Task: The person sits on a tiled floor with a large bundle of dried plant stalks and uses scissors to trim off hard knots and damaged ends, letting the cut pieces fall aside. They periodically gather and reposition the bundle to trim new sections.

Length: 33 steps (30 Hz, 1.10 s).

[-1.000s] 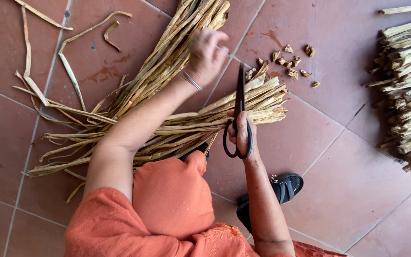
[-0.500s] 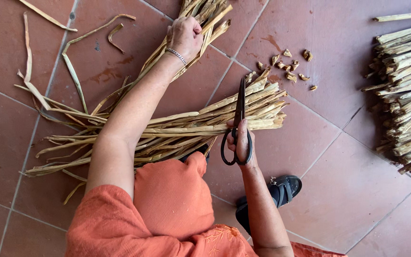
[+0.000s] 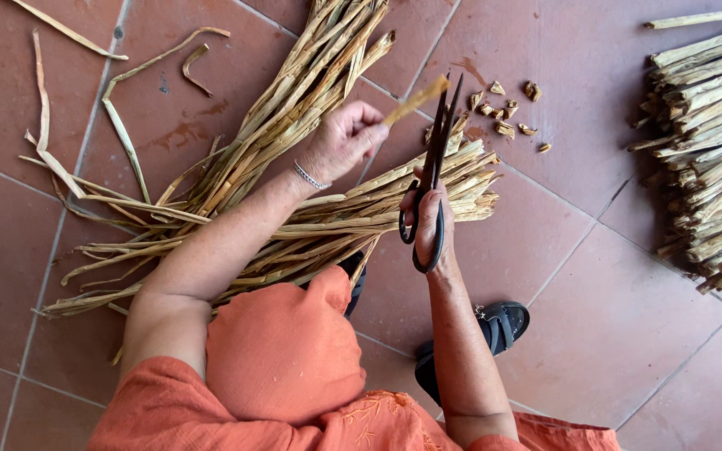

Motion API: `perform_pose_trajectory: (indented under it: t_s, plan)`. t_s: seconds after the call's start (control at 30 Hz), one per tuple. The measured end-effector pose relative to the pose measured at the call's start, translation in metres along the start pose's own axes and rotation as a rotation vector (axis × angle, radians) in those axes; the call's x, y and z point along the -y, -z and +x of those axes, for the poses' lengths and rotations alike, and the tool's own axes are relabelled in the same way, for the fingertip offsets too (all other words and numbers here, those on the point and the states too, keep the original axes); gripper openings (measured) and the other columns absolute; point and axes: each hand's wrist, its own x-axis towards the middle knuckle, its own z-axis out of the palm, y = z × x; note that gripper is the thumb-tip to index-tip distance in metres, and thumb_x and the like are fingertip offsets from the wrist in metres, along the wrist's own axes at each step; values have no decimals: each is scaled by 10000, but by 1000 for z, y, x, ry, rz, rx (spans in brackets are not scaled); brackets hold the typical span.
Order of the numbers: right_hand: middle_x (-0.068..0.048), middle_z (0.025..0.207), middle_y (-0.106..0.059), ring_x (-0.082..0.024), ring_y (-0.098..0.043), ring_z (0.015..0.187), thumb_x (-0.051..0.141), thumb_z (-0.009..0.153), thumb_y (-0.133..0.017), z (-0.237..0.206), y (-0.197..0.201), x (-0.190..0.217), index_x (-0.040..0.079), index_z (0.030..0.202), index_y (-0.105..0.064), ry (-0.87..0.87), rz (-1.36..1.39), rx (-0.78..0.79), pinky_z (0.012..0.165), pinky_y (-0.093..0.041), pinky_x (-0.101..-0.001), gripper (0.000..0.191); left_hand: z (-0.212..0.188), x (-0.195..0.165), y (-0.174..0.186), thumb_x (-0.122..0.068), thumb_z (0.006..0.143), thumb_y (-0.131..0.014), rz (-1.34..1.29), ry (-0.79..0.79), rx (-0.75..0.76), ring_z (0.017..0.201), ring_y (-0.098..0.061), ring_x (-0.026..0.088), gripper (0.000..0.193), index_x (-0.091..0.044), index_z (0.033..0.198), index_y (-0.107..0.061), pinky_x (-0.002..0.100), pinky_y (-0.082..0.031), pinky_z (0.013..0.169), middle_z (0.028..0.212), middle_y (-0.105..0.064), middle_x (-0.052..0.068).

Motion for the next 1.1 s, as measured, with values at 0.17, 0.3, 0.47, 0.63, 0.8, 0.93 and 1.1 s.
perform_pose_trajectory:
  t_s: [0.17,0.3,0.47,0.63,0.8,0.93,1.1]
  plan:
    - [17,789,-537,-48,-463,641,694,1043,-327,4,4,10,-10,1464,-472,31,-68,-45,568,-403,-211,833,-18,-1,-20,-202,1000,-692,24,60,62,617,-648,24,157,-48,1026,-675,175,-539,535,726,-702,-19]
    - [50,681,-452,-39,-410,563,723,1018,-313,2,4,16,-10,1399,-508,24,-119,-86,501,-348,-215,848,-21,-2,-27,-189,997,-696,-22,97,79,623,-620,13,165,-29,1026,-671,184,-510,557,727,-701,-20]
    - [74,668,-384,-34,-385,560,719,1027,-325,-2,-5,13,-10,1316,-544,-20,-70,-137,490,-338,-221,814,-23,-1,-32,-181,1000,-678,-17,126,105,615,-621,9,153,-29,1011,-667,186,-506,541,714,-694,-27]
    - [74,667,-382,-36,-356,546,683,1036,-346,-4,-14,8,-27,1210,-570,-94,-11,-174,468,-298,-222,765,-22,3,-36,-169,1010,-672,-38,94,93,605,-594,13,143,-26,1012,-669,187,-488,538,703,-676,-25]
    - [4,702,-508,-122,-534,636,648,1064,-308,-8,-5,16,42,1390,-528,-3,-334,-142,579,-429,-299,722,-19,-5,-34,-182,981,-696,40,-5,80,671,-622,31,187,-18,1067,-667,207,-534,602,790,-691,5]
    - [-88,866,-693,-304,-716,859,624,1076,-326,-13,-3,28,118,1474,-495,51,-748,-132,780,-539,-446,666,-8,-17,-34,-227,996,-709,112,-182,53,789,-676,38,249,-28,1134,-653,219,-583,695,922,-716,8]
    - [-134,935,-681,-336,-716,893,646,1027,-309,-20,-9,36,117,1544,-410,17,-696,-61,801,-545,-458,746,0,-22,-39,-216,1020,-688,38,-85,-28,758,-662,49,189,-32,1063,-695,221,-570,673,880,-729,14]
